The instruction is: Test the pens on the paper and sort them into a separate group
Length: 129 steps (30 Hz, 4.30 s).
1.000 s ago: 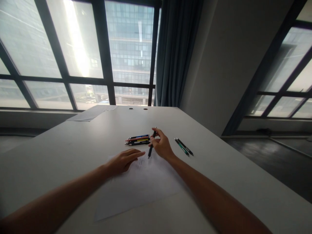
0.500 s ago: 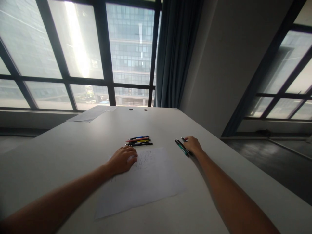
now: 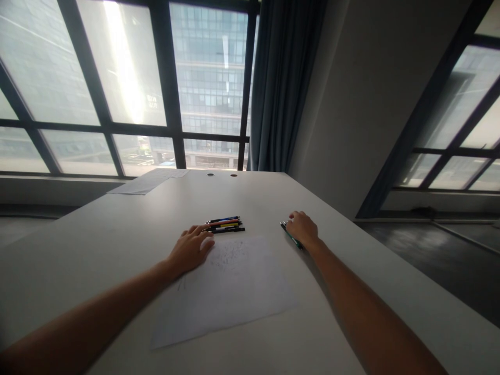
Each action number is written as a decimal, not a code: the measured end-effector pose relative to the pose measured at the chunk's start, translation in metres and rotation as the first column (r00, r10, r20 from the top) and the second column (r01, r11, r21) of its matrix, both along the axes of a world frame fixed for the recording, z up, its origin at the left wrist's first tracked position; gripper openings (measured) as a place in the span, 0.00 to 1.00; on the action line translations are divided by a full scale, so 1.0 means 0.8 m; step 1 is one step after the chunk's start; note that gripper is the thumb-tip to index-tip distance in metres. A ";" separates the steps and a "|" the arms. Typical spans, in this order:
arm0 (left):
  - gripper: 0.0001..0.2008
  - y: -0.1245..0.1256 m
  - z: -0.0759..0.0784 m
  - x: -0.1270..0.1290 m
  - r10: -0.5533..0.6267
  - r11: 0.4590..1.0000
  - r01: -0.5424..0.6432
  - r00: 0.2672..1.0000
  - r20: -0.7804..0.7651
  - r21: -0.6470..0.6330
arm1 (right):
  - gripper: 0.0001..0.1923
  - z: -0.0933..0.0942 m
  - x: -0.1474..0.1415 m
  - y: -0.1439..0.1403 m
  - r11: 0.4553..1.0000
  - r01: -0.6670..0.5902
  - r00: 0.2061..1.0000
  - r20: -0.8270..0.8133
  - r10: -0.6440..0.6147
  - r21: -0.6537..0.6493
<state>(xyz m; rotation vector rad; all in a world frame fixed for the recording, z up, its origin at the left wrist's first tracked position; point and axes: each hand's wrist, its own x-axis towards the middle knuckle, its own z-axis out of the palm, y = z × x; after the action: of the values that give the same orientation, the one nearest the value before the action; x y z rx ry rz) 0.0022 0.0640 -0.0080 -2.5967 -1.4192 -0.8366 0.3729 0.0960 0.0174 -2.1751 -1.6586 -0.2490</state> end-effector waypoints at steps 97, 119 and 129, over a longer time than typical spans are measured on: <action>0.09 -0.002 0.002 0.002 -0.206 0.957 0.143 0.947 0.246 0.252 | 0.03 -0.031 -0.162 -0.051 0.724 -0.621 0.725 -0.131 0.676 0.300; 0.10 -0.010 0.010 0.006 -0.180 0.935 0.101 0.961 0.208 0.340 | 0.05 -0.026 -0.161 -0.056 0.686 -0.685 0.693 -0.071 0.717 0.244; 0.15 -0.019 0.015 0.012 -0.283 0.898 0.288 0.957 -0.064 0.332 | 0.28 -0.010 -0.186 -0.075 0.585 -0.742 0.574 -0.139 0.807 0.328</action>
<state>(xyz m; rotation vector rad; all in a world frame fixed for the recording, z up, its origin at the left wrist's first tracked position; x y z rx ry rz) 0.0119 0.0489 0.0041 -2.5592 -0.8057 -0.9908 0.2243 0.0357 0.0093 -1.0480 -2.1025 0.1171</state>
